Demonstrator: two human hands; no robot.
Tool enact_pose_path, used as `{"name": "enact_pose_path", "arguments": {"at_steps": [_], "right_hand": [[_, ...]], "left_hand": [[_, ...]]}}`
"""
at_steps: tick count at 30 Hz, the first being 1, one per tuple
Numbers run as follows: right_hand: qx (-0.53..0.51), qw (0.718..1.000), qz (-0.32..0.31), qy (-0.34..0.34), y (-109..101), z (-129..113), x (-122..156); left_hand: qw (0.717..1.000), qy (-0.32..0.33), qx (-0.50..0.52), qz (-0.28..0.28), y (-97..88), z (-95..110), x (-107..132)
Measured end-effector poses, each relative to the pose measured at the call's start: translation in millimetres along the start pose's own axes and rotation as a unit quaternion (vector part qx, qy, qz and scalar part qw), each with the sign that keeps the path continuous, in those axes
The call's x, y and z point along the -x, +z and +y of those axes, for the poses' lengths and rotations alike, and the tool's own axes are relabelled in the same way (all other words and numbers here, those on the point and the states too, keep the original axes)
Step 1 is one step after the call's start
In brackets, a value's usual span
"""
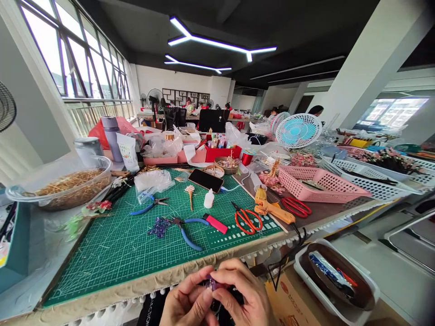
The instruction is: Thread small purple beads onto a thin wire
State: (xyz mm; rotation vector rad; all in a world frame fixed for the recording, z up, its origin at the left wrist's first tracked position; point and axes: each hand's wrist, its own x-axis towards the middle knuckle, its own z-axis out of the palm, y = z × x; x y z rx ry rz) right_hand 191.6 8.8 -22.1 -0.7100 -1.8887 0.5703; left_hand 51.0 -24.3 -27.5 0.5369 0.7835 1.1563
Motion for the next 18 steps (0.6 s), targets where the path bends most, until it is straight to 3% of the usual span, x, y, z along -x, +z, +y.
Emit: {"name": "enact_pose_path", "arguments": {"at_steps": [3, 6, 12, 15, 18], "right_hand": [[0.006, 0.998, -0.059, 0.001, -8, 1, -6], [-0.009, 0.994, -0.101, 0.029, -12, -2, -8], [-0.094, 0.98, -0.092, 0.15, -15, -12, -7], [-0.073, 0.985, -0.071, 0.137, -9, -9, -3], [-0.037, 0.992, -0.065, 0.097, 3, -4, 3]], "left_hand": [[0.991, -0.006, -0.134, -0.017, -3.7, 8, 2], [0.973, -0.008, -0.228, 0.023, -5.6, 15, 4], [0.976, 0.009, -0.219, -0.007, -6.5, 22, 8], [0.975, 0.016, -0.222, -0.01, -3.8, 22, 9], [0.984, -0.015, -0.177, 0.032, 1.1, 19, 7]]}}
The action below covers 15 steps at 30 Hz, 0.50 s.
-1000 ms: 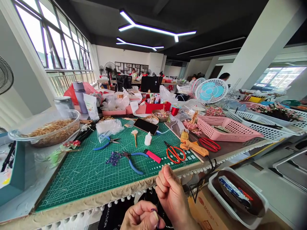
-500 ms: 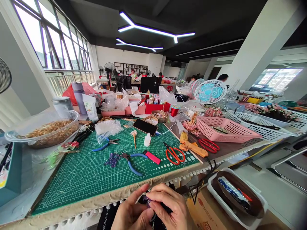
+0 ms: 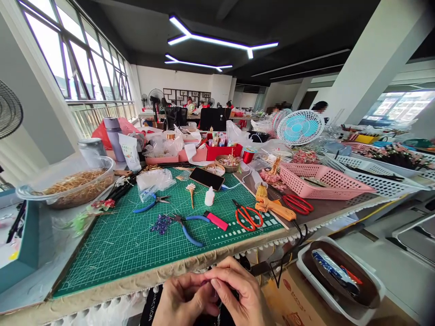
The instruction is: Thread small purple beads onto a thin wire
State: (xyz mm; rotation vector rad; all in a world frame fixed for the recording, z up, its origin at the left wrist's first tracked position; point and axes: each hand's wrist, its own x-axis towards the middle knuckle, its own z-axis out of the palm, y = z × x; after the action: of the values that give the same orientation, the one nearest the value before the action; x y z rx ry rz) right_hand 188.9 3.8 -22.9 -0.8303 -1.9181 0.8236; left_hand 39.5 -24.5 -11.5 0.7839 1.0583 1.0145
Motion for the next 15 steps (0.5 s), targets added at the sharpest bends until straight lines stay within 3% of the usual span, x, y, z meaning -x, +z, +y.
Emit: {"name": "enact_pose_path", "arguments": {"at_steps": [2, 5, 6, 8, 10, 12, 13, 14, 15], "right_hand": [[-0.027, 0.999, 0.026, -0.006, 4, 0, 3], [-0.142, 0.975, 0.159, 0.059, -11, -13, 5], [-0.18, 0.955, 0.222, 0.082, -23, -20, 5], [-0.264, 0.923, 0.279, 0.031, -52, -31, 4], [-0.327, 0.855, 0.402, -0.028, -77, -33, 4], [-0.293, 0.859, 0.418, 0.045, -82, -25, 6], [-0.239, 0.886, 0.378, 0.122, -77, -18, 7], [-0.201, 0.913, 0.287, 0.21, -67, -11, 9], [-0.195, 0.925, 0.212, 0.248, -54, -5, 11]], "left_hand": [[0.998, -0.03, 0.052, 0.036, 4.0, -3, -2], [0.987, -0.045, 0.12, 0.094, 7.5, -8, -5], [0.984, -0.044, 0.135, 0.105, 7.8, -9, -6], [0.979, -0.05, 0.158, 0.115, 7.3, -11, -6], [0.976, -0.063, 0.174, 0.115, 6.3, -10, -5], [0.974, -0.081, 0.183, 0.105, 6.0, -9, -4], [0.974, -0.086, 0.186, 0.099, 6.5, -8, -4], [0.974, -0.087, 0.187, 0.095, 7.3, -7, -3], [0.974, -0.083, 0.189, 0.093, 8.4, -6, -3]]}}
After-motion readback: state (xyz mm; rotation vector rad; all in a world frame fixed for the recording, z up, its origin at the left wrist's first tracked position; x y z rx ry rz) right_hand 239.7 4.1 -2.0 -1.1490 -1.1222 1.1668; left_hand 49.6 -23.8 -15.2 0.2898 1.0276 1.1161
